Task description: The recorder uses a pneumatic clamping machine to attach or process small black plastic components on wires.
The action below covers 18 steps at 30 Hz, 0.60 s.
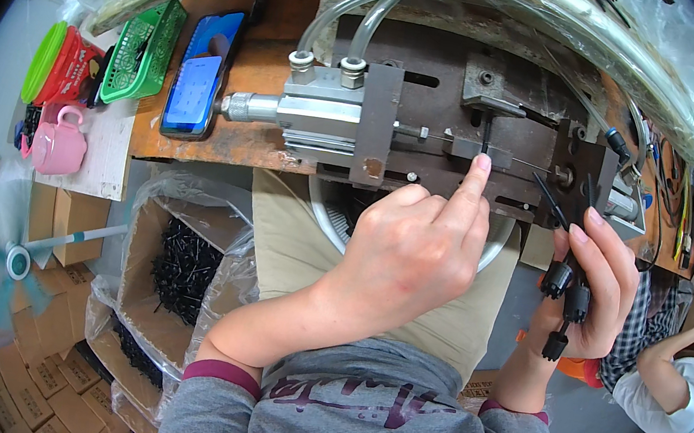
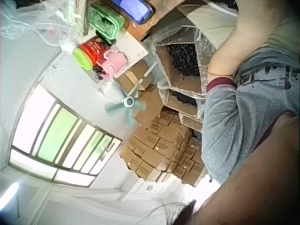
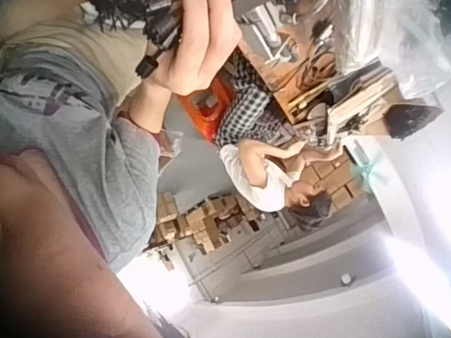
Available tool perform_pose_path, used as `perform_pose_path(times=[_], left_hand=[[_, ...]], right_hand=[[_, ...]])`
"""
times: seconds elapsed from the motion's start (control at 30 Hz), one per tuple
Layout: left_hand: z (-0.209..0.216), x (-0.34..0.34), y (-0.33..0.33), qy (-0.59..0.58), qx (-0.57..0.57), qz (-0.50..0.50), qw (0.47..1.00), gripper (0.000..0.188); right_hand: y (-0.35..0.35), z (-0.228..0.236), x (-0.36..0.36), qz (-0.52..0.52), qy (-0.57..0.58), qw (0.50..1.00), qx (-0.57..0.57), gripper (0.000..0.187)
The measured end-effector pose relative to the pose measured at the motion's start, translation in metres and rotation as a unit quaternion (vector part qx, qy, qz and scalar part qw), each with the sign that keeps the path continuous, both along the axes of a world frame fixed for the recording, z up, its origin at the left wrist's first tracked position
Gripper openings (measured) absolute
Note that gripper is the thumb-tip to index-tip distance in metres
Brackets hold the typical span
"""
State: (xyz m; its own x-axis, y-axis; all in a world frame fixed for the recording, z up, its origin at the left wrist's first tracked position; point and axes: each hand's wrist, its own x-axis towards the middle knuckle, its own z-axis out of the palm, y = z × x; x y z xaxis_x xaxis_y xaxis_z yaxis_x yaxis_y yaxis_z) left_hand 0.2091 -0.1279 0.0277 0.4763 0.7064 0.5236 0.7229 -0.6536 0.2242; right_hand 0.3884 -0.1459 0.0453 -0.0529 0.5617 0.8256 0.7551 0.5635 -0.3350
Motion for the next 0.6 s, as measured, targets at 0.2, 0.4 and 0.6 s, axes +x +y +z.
perform_pose_path(times=[0.2, 0.4, 0.6], left_hand=[[0.016, -0.008, -0.004, -0.269, -0.163, -0.142, 0.939, 0.031], [0.027, -0.014, -0.01, -0.304, -0.204, -0.17, 0.915, 0.032], [0.014, -0.011, -0.01, -0.142, -0.094, -0.063, 0.983, 0.034]], right_hand=[[-0.005, -0.003, 0.004, 0.01, -0.072, 0.997, 0.0, 0.032], [-0.001, -0.006, -0.004, 0.076, -0.083, 0.994, -0.009, 0.035], [0.003, -0.011, 0.009, -0.015, -0.034, 0.999, 0.006, 0.026]])
